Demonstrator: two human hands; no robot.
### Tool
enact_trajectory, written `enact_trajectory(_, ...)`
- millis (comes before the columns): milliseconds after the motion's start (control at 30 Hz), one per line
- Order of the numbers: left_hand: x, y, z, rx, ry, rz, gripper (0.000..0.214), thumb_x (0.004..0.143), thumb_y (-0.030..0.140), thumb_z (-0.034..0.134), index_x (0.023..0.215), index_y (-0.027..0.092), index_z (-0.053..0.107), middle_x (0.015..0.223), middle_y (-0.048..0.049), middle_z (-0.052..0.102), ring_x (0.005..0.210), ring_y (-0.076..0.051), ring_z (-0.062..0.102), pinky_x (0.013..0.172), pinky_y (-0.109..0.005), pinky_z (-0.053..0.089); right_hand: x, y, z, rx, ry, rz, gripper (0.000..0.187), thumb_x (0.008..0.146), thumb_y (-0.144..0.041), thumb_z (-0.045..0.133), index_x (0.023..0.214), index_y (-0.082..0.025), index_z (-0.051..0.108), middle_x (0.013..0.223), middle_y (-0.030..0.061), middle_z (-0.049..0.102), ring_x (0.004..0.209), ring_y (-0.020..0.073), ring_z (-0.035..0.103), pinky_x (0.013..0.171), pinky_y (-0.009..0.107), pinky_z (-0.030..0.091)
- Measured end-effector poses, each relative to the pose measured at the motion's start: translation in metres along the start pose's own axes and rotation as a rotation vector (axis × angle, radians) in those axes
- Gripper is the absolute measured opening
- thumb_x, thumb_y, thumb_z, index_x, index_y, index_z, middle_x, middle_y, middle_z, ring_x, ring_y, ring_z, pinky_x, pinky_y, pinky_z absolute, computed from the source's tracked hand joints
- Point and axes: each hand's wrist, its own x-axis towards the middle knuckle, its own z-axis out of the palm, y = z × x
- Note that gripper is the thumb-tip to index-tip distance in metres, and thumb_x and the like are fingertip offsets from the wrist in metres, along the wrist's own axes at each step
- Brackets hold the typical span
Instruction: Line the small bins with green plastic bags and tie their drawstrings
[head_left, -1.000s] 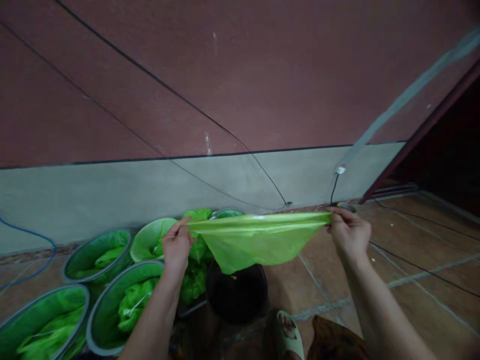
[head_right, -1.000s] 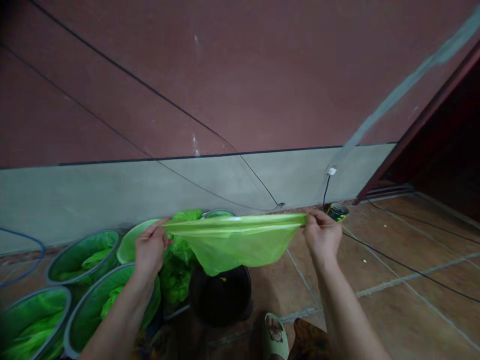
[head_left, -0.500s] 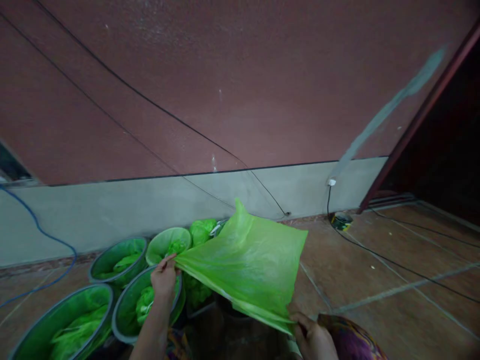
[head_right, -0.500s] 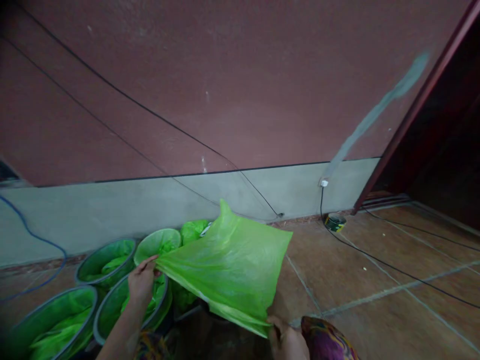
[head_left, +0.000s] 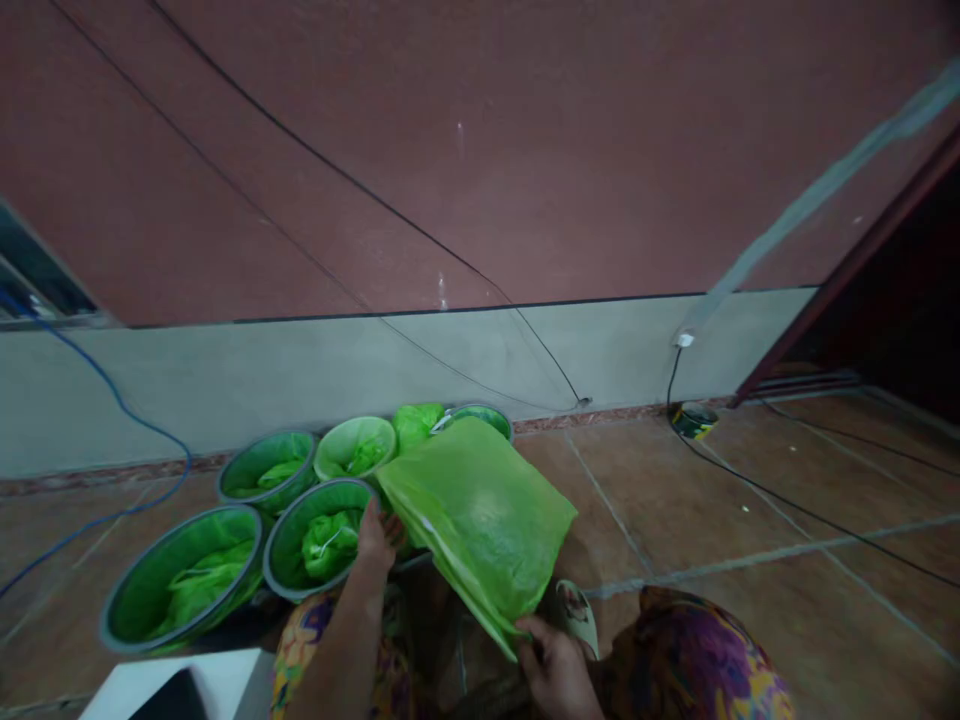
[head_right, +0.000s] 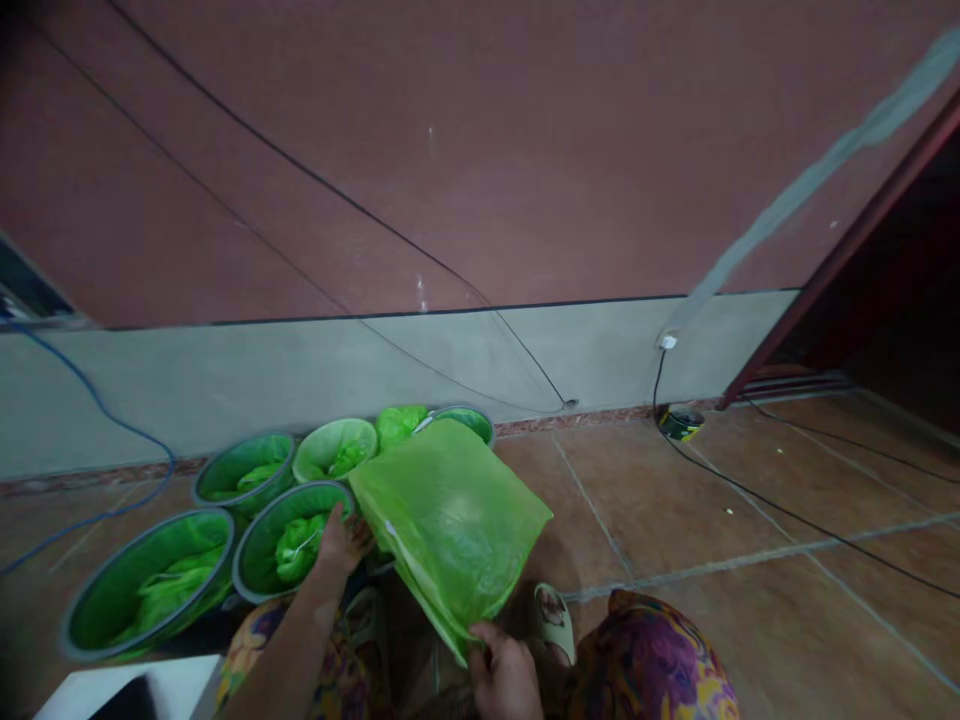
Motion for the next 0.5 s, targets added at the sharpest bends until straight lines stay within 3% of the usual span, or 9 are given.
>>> enact_trajectory(100,-0.015,-0.027,-0.003,0.058,-0.102,-0.182,0.060,0.083,0.069,0.040,0.109,0.017,0.057,0.092,-0.0090,0.063,0.077,-0.024,0.061,0.072,-0.039,0.050,0.001,-0.004,0.010,-0.054,-0.046,-0.005,0.033,0.087,-0.034,0.043,0.086,-0.019,0.073,0.073,0.0055,0.072,0.067,0.0193,0.066,0.064,0.023,0.046)
enact_trajectory(233,-0.036,-0.055,-0.004,0.112,-0.206,-0.308,0.077,0.076,0.077,0.042,0.115,0.013,0.057,0.091,-0.0127,0.066,0.077,-0.027,0.065,0.068,-0.039,0.052,0.001,-0.008,0.021,-0.160,-0.102,-0.009,0.031,0.084,-0.028,0.044,0.088,-0.020,0.073,0.067,0.0042,0.070,0.063,0.0187,0.065,0.061,0.023,0.043)
enact_trajectory(400,-0.048,-0.066,0.009,0.078,-0.506,-0.334,0.060,0.077,0.066,0.056,0.103,0.012,0.066,0.080,-0.0117,0.070,0.074,-0.026,0.068,0.069,-0.037,0.055,-0.003,-0.014,0.042,-0.206,-0.149,0.034,0.032,0.076,-0.017,0.046,0.088,-0.024,0.074,0.077,0.0034,0.074,0.072,0.0186,0.068,0.064,0.023,0.043)
enact_trajectory(467,-0.047,-0.071,0.014,0.111,-0.544,-0.301,0.044,0.075,0.052,0.067,0.096,0.013,0.067,0.077,-0.0104,0.070,0.074,-0.027,0.069,0.070,-0.037,0.055,-0.005,-0.015,0.051,-0.246,-0.187,0.021,0.032,0.072,-0.012,0.048,0.085,-0.024,0.074,0.078,0.0041,0.074,0.073,0.0189,0.067,0.064,0.023,0.042)
enact_trajectory(500,-0.046,-0.074,0.015,0.137,-0.507,-0.261,0.036,0.072,0.043,0.072,0.092,0.013,0.068,0.074,-0.0097,0.070,0.073,-0.027,0.069,0.070,-0.037,0.055,-0.006,-0.015,0.056,-0.265,-0.207,0.001,0.030,0.071,-0.011,0.049,0.083,-0.023,0.074,0.078,0.0048,0.074,0.073,0.0191,0.067,0.064,0.023,0.042)
